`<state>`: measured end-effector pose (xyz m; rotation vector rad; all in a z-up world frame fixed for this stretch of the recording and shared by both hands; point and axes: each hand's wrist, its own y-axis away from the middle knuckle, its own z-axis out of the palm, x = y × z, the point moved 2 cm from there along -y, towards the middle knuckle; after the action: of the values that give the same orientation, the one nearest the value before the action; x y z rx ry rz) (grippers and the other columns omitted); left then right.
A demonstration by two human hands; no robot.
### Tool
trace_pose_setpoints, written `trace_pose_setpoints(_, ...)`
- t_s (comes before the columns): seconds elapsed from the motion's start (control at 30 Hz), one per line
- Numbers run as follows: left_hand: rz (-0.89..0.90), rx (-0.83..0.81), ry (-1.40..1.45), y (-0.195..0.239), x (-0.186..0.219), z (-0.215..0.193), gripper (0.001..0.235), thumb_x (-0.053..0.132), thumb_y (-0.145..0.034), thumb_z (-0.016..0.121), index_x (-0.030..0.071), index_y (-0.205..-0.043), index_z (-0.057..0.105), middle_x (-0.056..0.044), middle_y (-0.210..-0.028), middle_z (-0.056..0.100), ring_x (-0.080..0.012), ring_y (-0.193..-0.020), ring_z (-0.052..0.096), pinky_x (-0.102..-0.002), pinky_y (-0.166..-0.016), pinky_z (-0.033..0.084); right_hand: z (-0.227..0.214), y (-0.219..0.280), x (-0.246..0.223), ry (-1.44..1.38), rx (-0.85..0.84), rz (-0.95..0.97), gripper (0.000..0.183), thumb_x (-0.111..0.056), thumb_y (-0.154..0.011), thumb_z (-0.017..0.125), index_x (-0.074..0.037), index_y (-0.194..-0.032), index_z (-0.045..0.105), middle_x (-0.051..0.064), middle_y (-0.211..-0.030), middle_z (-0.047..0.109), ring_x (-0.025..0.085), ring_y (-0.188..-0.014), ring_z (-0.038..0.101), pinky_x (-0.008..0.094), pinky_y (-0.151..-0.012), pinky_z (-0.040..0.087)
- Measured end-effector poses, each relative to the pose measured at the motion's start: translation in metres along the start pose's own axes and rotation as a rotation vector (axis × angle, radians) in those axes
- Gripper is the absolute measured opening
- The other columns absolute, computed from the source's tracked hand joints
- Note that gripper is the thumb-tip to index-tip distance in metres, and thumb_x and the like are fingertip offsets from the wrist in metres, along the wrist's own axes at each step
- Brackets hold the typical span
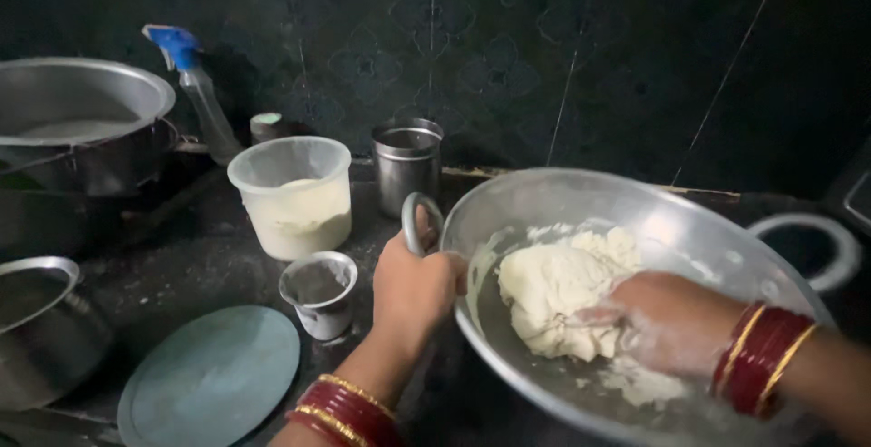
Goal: The person kneads a large mass of white dough in a metal bowl using both hands. They periodically add liquid from a small metal cup and continue to mix and press the dough until it forms a cohesive ball.
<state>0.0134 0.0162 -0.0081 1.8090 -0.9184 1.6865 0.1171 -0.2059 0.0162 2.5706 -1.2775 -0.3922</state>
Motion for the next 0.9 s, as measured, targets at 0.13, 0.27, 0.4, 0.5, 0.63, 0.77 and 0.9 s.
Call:
trace_pose_setpoints(0.13, 0.046, -0.097, 0.17, -0.009, -0.024, 0.004, 0.043, 0.003, -0.066, 0.064, 0.002, -0.109, 0.068, -0.013, -0.085, 0.074, -0.0235, -0.073, 0.071, -0.034, -0.065, 0.055, 0.013, -0.035, 0.021, -0.076, -0.075, 0.0, 0.036, -0.008, -0.081, 0.072, -0.008, -0.117, 0.079, 0.008, -0.111, 0.077, 0.019, -0.098, 0.07, 0.034, -0.09, 0.056)
trace_pose_setpoints(0.27, 0.019, -0.171, 0.61, -0.005, -0.05, 0.025, 0.081, 0.002, -0.068, 0.066, 0.011, -0.143, 0.037, -0.013, -0.111, 0.067, -0.0232, -0.09, 0.068, -0.035, -0.073, 0.058, 0.008, -0.053, 0.066, -0.826, -0.048, -0.083, 0.04, -0.006, -0.077, 0.08, 0.001, -0.116, 0.079, 0.03, -0.121, 0.073, 0.035, -0.101, 0.065, 0.043, -0.088, 0.054)
trace_pose_setpoints(0.4, -0.14, -0.268, 0.706, 0.03, -0.058, 0.027, 0.095, 0.004, -0.073, 0.064, 0.023, -0.152, 0.016, -0.019, -0.117, 0.064, -0.0251, -0.093, 0.066, -0.033, -0.078, 0.058, -0.004, -0.038, 0.079, -0.521, 0.332, 0.146, 0.044, -0.026, -0.076, 0.083, -0.012, -0.117, 0.078, 0.006, -0.137, 0.071, 0.02, -0.123, 0.067, 0.038, -0.101, 0.055)
trace_pose_setpoints(0.5, -0.157, -0.402, 0.737, 0.042, -0.049, 0.017, 0.089, 0.008, -0.072, 0.063, 0.02, -0.153, 0.03, -0.011, -0.118, 0.066, -0.0197, -0.097, 0.07, -0.034, -0.08, 0.06, -0.016, -0.045, 0.076, -1.162, 0.514, 0.34, 0.045, -0.023, -0.087, 0.07, -0.006, -0.128, 0.072, 0.014, -0.138, 0.066, 0.029, -0.126, 0.061, 0.046, -0.1, 0.053)
trace_pose_setpoints(0.63, -0.064, -0.457, 0.633, 0.038, -0.046, 0.016, 0.087, -0.001, -0.068, 0.06, 0.016, -0.149, 0.032, -0.02, -0.109, 0.062, -0.0275, -0.084, 0.063, -0.04, -0.071, 0.054, -0.014, -0.067, 0.043, -0.983, 0.345, 0.421, 0.049, -0.035, -0.092, 0.073, 0.0, -0.126, 0.07, 0.018, -0.127, 0.074, 0.029, -0.114, 0.07, 0.04, -0.101, 0.052)
trace_pose_setpoints(0.77, 0.108, -0.426, 0.664, 0.03, -0.05, 0.026, 0.082, -0.005, -0.065, 0.059, 0.013, -0.142, 0.039, -0.013, -0.116, 0.065, -0.0224, -0.097, 0.068, -0.035, -0.079, 0.058, 0.006, -0.102, -0.015, -0.978, 0.149, 0.073, 0.047, -0.039, -0.087, 0.07, -0.001, -0.114, 0.077, 0.016, -0.105, 0.081, 0.028, -0.095, 0.075, 0.041, -0.086, 0.057)
trace_pose_setpoints(0.9, 0.138, -0.292, 0.687, 0.019, -0.056, 0.018, 0.071, -0.01, -0.064, 0.06, 0.006, -0.132, 0.047, -0.015, -0.111, 0.066, -0.0213, -0.092, 0.069, -0.031, -0.073, 0.06, 0.02, -0.075, -0.053, -0.026, 0.375, -0.466, 0.037, -0.034, -0.075, 0.076, -0.01, -0.104, 0.079, 0.013, -0.1, 0.074, 0.029, -0.094, 0.07, 0.04, -0.087, 0.053)
